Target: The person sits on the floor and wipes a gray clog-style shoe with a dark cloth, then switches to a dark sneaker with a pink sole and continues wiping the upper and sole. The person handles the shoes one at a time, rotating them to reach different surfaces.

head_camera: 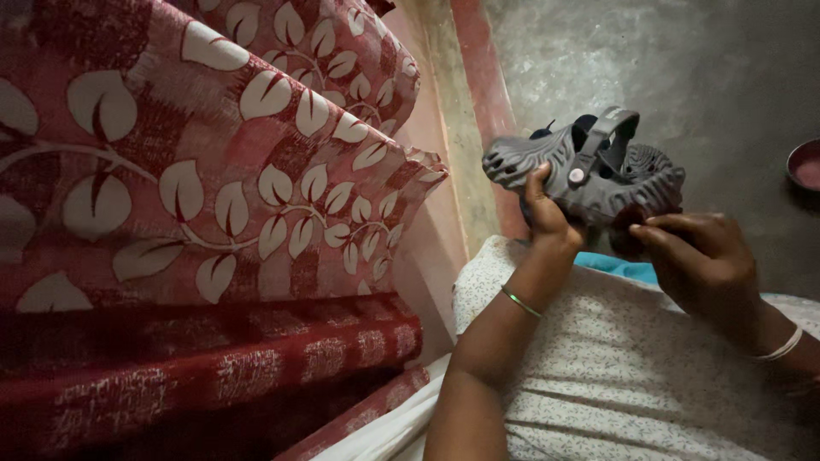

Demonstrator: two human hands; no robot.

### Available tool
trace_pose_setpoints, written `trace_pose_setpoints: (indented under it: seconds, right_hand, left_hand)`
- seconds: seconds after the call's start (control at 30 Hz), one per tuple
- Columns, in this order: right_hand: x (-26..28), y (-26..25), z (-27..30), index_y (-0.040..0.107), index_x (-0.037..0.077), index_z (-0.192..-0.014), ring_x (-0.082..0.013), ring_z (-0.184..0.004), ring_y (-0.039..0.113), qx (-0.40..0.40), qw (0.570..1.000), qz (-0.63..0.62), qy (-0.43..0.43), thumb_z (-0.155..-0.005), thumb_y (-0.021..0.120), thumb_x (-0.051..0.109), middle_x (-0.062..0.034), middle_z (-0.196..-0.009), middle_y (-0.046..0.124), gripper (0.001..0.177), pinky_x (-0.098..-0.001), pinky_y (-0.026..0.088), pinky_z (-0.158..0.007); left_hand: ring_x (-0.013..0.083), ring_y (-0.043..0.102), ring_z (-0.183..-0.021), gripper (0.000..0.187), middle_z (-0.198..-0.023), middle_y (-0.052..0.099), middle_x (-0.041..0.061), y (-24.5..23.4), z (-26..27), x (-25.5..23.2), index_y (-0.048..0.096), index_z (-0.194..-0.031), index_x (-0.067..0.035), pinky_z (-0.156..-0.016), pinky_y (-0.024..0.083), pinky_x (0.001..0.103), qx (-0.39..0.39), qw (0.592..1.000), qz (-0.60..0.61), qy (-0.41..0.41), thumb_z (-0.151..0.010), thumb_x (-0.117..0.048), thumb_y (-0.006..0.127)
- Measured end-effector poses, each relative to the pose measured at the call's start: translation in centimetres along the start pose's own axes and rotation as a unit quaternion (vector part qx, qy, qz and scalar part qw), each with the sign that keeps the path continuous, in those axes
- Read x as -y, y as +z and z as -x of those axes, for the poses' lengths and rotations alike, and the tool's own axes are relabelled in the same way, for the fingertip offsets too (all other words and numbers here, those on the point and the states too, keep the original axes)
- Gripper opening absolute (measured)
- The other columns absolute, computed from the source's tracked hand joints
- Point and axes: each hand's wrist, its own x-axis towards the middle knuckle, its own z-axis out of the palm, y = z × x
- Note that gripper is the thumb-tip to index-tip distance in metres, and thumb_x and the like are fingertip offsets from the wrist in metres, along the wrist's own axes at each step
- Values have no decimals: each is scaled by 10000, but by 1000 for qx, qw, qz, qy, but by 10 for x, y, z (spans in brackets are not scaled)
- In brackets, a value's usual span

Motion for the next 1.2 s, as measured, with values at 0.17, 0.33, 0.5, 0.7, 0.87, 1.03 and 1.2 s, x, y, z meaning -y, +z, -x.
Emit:
trace_pose_setpoints:
  seconds: [0.17,0.33,0.5,0.7,0.87,1.03,1.2]
  right_hand:
    - [2,-5,-5,752,111,-1211,-232,-995,655,23,1000,5,17,-952,777,68,-94,-1179,712,263,-362,513,-839]
    - [-4,-12,-13,743,63,-1182,-277,-1036,658,23,999,29,13,-848,800,78,-126,-1157,704,339,-388,532,-851]
    - [-2,-17,-12,768,94,-1203,-210,-1034,659,-15,998,44,47,-1001,795,42,-79,-1182,705,210,-319,535,-856]
    - [8,-6,-10,769,78,-1148,-218,-1006,661,-16,999,12,30,-972,810,52,-100,-1171,708,182,-324,544,-816]
    - [18,1,-11,771,92,-1146,-214,-1008,670,-37,999,1,19,-966,790,65,-77,-1173,709,183,-324,542,-820]
    - [23,-3,-17,771,76,-1126,-240,-1036,678,-40,999,18,15,-949,795,33,-106,-1159,709,184,-332,549,-835]
    - [28,-7,-30,775,71,-1116,-246,-1045,682,-28,999,22,-10,-929,820,27,-114,-1120,715,197,-346,557,-849]
  left_hand:
    - [258,692,-1038,378,-1171,705,93,-16,1,17,666,-1238,-50,-1015,537,422,16,997,-68,-14,-977,-324,648]
    - [244,688,-1085,303,-1191,699,76,-23,-1,34,652,-1217,-74,-1054,535,409,43,996,-57,-54,-1027,-309,651]
    - [278,676,-1129,451,-1239,709,90,-14,-1,13,667,-1284,-86,-1071,517,430,30,998,-10,-56,-961,-399,639]
    - [346,627,-1208,593,-1328,664,128,-12,-4,-25,643,-1358,-97,-1101,485,494,32,998,39,-37,-927,-504,629]
    - [330,622,-1242,586,-1377,649,108,-15,-4,-17,631,-1395,-105,-1138,468,493,64,996,39,-45,-943,-479,620]
    - [335,626,-1214,572,-1349,665,115,-18,-4,-11,637,-1388,-103,-1111,466,490,82,991,63,-87,-973,-495,607]
    - [305,629,-1202,532,-1326,670,94,-19,-2,-14,643,-1378,-105,-1102,480,462,71,993,27,-90,-1007,-483,603]
